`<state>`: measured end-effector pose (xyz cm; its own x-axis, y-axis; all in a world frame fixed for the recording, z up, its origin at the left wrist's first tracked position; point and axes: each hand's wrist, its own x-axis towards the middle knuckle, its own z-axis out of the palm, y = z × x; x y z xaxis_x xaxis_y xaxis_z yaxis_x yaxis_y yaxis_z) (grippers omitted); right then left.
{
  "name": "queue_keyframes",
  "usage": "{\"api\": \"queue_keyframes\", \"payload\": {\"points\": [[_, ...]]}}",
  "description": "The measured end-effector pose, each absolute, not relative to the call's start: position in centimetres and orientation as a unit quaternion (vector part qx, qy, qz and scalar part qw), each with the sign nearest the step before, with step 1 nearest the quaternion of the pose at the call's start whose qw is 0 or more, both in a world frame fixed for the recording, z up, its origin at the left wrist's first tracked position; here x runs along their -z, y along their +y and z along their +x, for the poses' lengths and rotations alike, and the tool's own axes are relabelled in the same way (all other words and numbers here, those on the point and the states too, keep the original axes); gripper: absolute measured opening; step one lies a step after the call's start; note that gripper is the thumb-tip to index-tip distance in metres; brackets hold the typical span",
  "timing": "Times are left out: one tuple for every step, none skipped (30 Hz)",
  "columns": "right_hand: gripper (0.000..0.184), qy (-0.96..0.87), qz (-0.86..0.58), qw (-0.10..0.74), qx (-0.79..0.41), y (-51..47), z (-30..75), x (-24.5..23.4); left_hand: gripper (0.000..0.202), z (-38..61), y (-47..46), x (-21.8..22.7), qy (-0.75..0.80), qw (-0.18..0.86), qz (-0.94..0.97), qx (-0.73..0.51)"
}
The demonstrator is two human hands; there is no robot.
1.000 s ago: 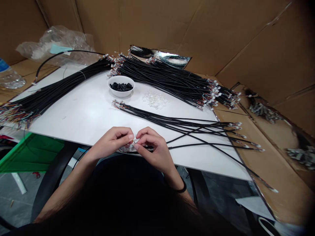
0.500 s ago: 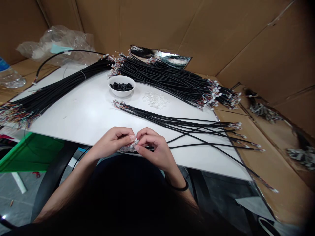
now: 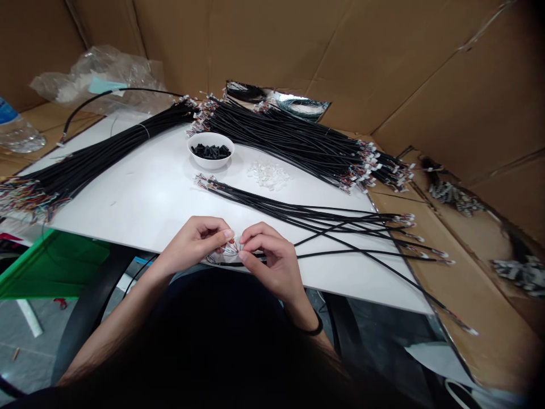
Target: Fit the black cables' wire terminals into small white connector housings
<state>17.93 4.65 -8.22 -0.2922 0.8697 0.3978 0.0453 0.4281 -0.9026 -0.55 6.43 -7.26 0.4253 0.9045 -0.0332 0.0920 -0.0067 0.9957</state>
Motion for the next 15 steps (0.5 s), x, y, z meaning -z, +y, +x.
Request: {"api": "queue_keyframes", "payload": {"points": [[0.01, -0.689, -0.33, 0.502, -0.404, 4.61, 17.88, 8.24, 0.031, -0.53, 6.46, 7.32, 0.406, 0.576, 0.613, -0.357], [0.01, -0.693, -0.326, 0.509, -0.392, 4.58, 17.81, 8.26, 0.031, -0.52, 6.49, 7.36, 0.407, 0.576, 0.609, -0.363], [0.01, -0.697, -0.322, 0.514, -0.383, 4.57, 17.75, 8.27, 0.031, -0.52, 6.51, 7.4, 0.407, 0.576, 0.606, -0.369], [0.01, -0.701, -0.319, 0.516, -0.375, 4.56, 17.69, 8.28, 0.03, -0.52, 6.52, 7.43, 0.407, 0.576, 0.602, -0.374], [0.01, -0.704, -0.318, 0.517, -0.369, 4.56, 17.63, 8.27, 0.03, -0.52, 6.53, 7.45, 0.407, 0.576, 0.599, -0.379], [0.01, -0.706, -0.317, 0.517, -0.365, 4.56, 17.58, 8.26, 0.03, -0.51, 6.54, 7.46, 0.407, 0.577, 0.596, -0.383], [0.01, -0.707, -0.318, 0.516, -0.364, 4.55, 17.55, 8.25, 0.029, -0.5, 6.54, 7.46, 0.407, 0.578, 0.594, -0.384], [0.01, -0.707, -0.318, 0.516, -0.364, 4.54, 17.51, 8.24, 0.029, -0.49, 6.53, 7.46, 0.407, 0.579, 0.591, -0.386], [0.01, -0.706, -0.32, 0.516, -0.366, 4.53, 17.49, 8.23, 0.029, -0.48, 6.53, 7.45, 0.408, 0.58, 0.589, -0.387], [0.01, -0.704, -0.321, 0.514, -0.369, 4.53, 17.47, 8.23, 0.029, -0.47, 6.52, 7.44, 0.408, 0.582, 0.587, -0.388], [0.011, -0.703, -0.323, 0.513, -0.373, 4.52, 17.46, 8.23, 0.029, -0.47, 6.51, 7.44, 0.407, 0.585, 0.584, -0.388], [0.011, -0.701, -0.324, 0.511, -0.377, 4.52, 17.45, 8.23, 0.029, -0.48, 6.5, 7.44, 0.407, 0.588, 0.582, -0.389], [0.011, -0.7, -0.325, 0.509, -0.381, 4.53, 17.45, 8.24, 0.029, -0.5, 6.49, 7.45, 0.405, 0.591, 0.579, -0.389], [0.011, -0.699, -0.326, 0.507, -0.385, 4.54, 17.46, 8.24, 0.028, -0.52, 6.49, 7.46, 0.403, 0.595, 0.577, -0.389], [0.011, -0.698, -0.327, 0.505, -0.388, 4.56, 17.47, 8.24, 0.028, -0.54, 6.51, 7.48, 0.401, 0.598, 0.575, -0.388]]}}
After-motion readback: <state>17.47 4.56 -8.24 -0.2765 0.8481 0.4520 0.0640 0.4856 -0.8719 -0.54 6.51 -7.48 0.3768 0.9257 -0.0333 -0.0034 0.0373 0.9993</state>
